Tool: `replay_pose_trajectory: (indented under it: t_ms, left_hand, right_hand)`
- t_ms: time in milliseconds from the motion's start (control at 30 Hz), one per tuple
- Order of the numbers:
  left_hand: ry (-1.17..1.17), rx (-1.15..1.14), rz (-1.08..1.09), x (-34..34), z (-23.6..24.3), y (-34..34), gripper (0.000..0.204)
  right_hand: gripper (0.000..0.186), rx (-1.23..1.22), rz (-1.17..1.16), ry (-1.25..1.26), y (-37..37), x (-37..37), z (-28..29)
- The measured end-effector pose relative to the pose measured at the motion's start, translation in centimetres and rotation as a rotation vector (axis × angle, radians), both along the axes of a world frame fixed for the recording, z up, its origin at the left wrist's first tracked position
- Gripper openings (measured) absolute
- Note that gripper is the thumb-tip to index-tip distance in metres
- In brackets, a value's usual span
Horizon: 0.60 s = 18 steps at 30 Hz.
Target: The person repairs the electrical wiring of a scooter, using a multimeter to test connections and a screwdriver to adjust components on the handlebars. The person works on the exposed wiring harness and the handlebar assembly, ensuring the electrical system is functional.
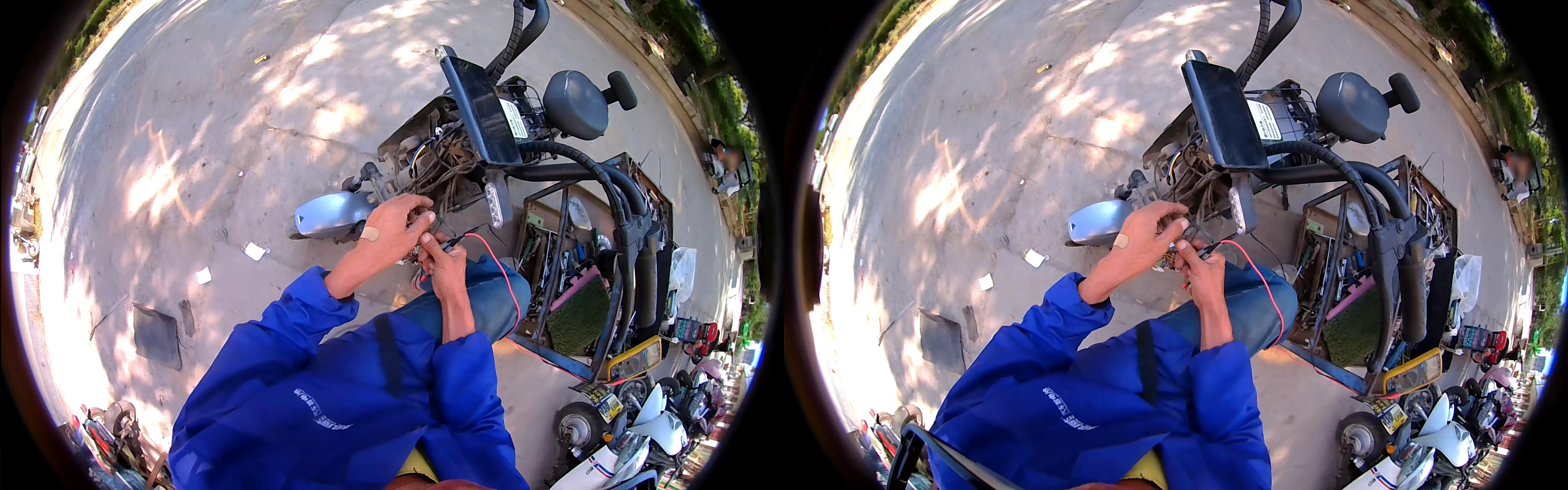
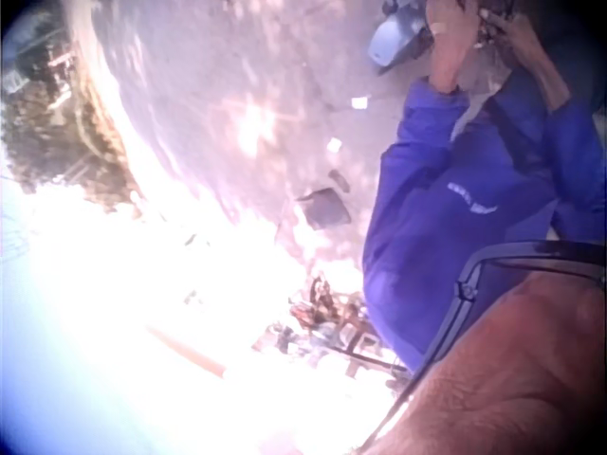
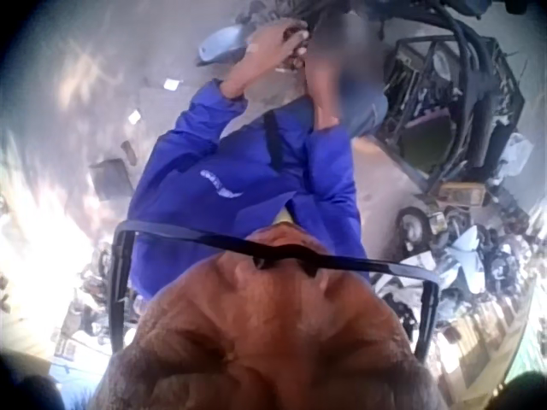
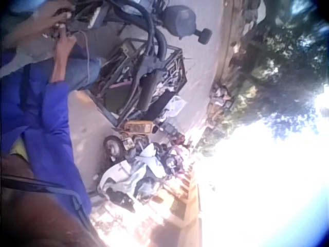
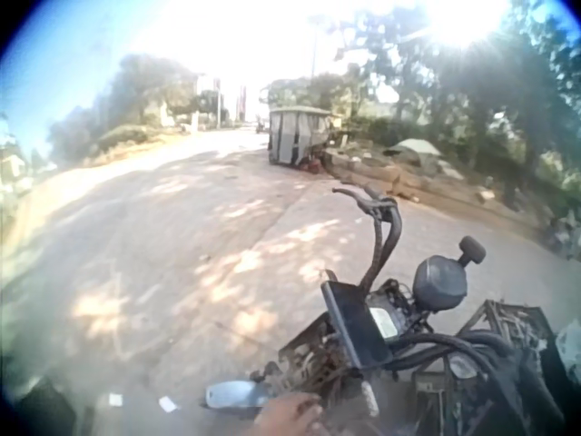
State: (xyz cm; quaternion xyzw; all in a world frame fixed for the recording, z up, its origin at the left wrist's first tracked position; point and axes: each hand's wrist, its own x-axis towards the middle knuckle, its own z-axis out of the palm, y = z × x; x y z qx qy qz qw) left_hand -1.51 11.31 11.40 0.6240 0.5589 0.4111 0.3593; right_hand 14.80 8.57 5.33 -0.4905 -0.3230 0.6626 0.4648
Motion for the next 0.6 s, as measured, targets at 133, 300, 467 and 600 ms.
replay_pose_trajectory:
  t_ms: [133,300,467,600]
  left_hand:
    - [-0.027,-0.11,0.046,2.4,-0.2,1.8,0.049]
    - [0.018,0.015,0.055,3.0,-1.4,3.1,0.047]
    - [-0.145,-0.146,-0.006,2.4,-1.6,4.1,0.046]
    - [-0.258,-0.221,0.019,3.3,-2.6,4.4,0.051]
  right_hand:
    - [0.022,0.046,0.072,0.015,-0.1,0.8,-0.5]
    - [0.023,0.072,0.133,0.017,0.0,1.2,-0.6]
    - [0.022,0.083,0.135,0.048,-0.1,1.2,-0.3]
    - [0.023,0.081,0.121,0.186,-0.1,1.4,-0.7]
